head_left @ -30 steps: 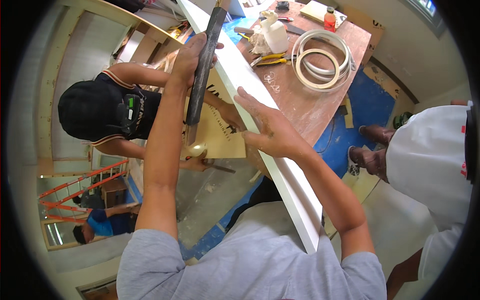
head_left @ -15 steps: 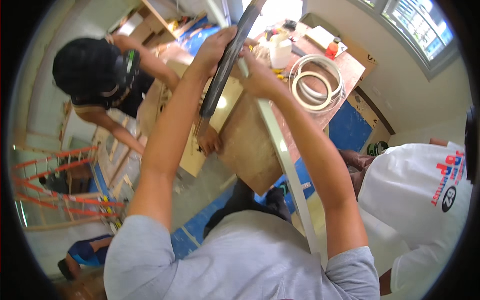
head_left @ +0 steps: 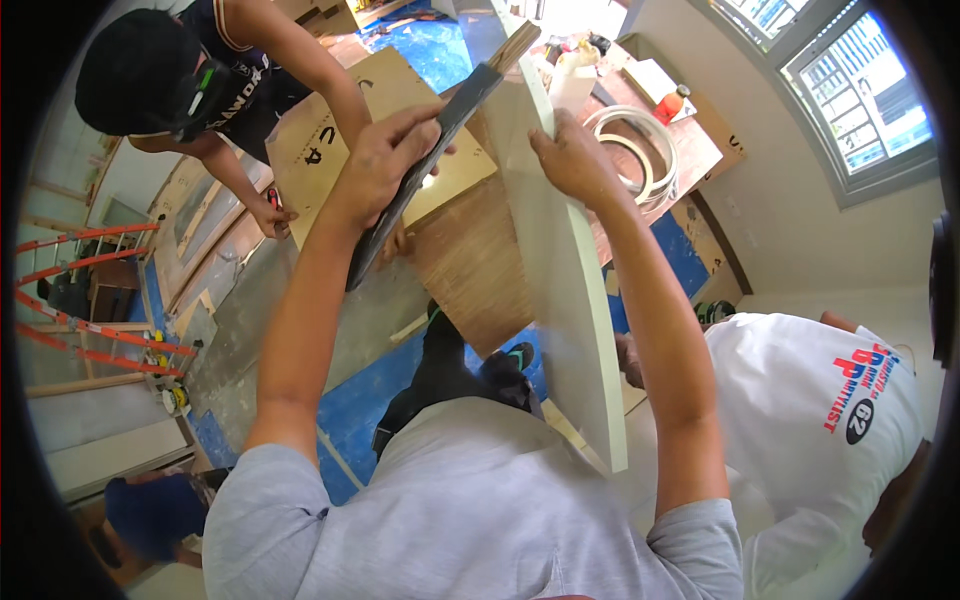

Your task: The person sands the edge of a white wooden board using a hand sanding block, repeating the motion along the length of the board and then turning it to sand another side.

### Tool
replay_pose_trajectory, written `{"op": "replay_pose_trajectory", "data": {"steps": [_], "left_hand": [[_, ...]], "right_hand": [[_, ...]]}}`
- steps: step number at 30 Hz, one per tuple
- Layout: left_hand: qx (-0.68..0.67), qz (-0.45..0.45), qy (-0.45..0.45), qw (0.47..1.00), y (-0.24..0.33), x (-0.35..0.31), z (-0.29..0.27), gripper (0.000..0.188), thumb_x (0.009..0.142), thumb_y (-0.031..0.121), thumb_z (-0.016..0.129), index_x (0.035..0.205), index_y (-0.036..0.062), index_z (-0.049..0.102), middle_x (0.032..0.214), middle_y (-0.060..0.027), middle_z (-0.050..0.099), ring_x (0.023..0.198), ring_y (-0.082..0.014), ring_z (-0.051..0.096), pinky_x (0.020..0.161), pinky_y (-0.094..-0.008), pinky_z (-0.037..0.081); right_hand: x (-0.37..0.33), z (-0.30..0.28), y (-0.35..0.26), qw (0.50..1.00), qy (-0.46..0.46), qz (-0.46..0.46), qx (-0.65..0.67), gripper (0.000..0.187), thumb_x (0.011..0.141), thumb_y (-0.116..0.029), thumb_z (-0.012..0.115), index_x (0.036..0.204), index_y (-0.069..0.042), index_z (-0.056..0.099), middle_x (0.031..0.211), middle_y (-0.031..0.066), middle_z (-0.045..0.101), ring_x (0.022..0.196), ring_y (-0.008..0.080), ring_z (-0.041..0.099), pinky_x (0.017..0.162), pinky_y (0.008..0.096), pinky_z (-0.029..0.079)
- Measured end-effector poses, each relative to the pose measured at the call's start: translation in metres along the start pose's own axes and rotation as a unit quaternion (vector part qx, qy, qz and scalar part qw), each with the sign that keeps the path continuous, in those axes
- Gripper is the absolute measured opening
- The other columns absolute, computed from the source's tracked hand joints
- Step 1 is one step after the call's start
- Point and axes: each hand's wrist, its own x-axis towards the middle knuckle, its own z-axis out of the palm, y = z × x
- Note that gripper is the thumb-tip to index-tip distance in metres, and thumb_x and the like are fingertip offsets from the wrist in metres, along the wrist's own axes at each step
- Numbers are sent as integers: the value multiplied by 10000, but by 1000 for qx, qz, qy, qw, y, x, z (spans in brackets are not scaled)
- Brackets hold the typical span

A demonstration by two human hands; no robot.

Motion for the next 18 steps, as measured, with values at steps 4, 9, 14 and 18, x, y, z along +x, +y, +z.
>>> {"op": "replay_pose_trajectory", "data": {"steps": [4,9,14,18], "left_hand": [[-86,-4,31,996,-14,-20,-2,484,1098,331,661,1442,-7,639,1069,-89,747,868,-126,679,794,-265,566],[-107,-55,56,991,-29,-37,-3,511,1095,339,666,1463,-12,617,1059,-104,750,836,-124,678,762,-261,562],[-106,-70,22,992,-40,-41,-11,531,1090,341,676,1480,-12,602,1044,-95,749,804,-111,666,732,-255,548],[-85,-45,10,995,-58,-41,-16,513,1091,333,678,1477,1,615,1028,-64,738,812,-92,638,742,-250,532]], "right_hand": [[-23,-2,1,1000,3,-8,23,503,1042,-361,592,1252,97,581,1185,389,692,1152,563,655,1020,593,497],[-59,-9,-12,1000,20,19,-5,465,1023,-343,624,1241,68,631,1023,365,721,1023,546,691,935,595,514],[-62,-10,-24,994,68,45,-70,403,995,-321,666,1120,61,694,920,341,721,942,530,707,877,583,536],[-53,-8,-26,989,72,53,-120,398,991,-326,674,1085,60,698,887,319,717,914,515,708,855,581,538]]}}
